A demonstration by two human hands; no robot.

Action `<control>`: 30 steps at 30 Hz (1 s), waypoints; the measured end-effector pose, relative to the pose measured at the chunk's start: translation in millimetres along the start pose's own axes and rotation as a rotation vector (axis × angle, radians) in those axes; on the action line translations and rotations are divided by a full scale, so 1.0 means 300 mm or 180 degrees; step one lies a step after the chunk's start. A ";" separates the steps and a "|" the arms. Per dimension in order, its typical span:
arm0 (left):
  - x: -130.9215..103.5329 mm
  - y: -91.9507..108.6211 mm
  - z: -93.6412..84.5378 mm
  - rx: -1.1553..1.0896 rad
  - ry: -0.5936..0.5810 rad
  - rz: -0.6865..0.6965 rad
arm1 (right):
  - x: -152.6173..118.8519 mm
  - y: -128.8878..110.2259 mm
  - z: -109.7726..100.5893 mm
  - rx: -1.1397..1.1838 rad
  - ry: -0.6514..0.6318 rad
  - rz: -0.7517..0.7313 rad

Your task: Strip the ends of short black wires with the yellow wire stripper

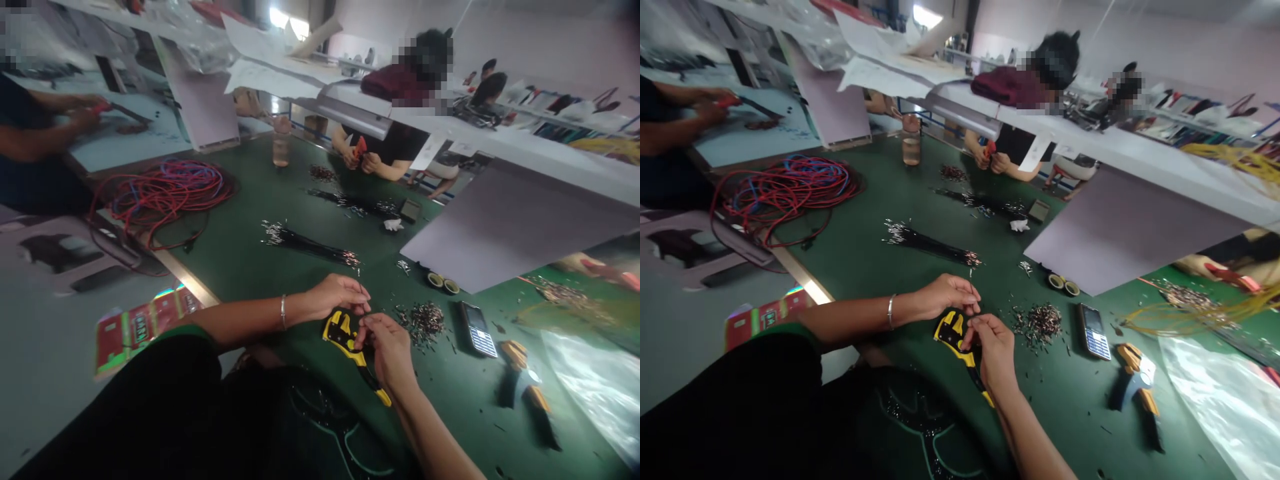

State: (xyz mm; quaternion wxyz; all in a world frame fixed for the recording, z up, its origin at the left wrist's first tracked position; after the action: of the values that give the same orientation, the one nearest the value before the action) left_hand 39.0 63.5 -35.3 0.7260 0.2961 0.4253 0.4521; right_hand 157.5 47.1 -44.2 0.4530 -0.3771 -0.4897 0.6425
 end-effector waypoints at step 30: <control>-0.027 0.003 0.005 -0.0504 -0.0586 -0.0146 | -0.024 -0.021 -0.003 -0.0859 -0.0341 -0.0156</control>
State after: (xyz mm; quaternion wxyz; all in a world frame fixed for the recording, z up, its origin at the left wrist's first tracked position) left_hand 38.0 56.6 -31.1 0.7933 0.2683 0.3264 0.4384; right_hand 162.0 41.1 -37.9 0.3870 -0.3877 -0.6041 0.5788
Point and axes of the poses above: each hand's wrist, its own x-axis towards the middle knuckle, its own z-axis out of the palm, y = z × x, the point moved 8 cm from there along x, towards the middle knuckle, and after that the axes turned 9 degrees about -z, right-handed, at the moved point
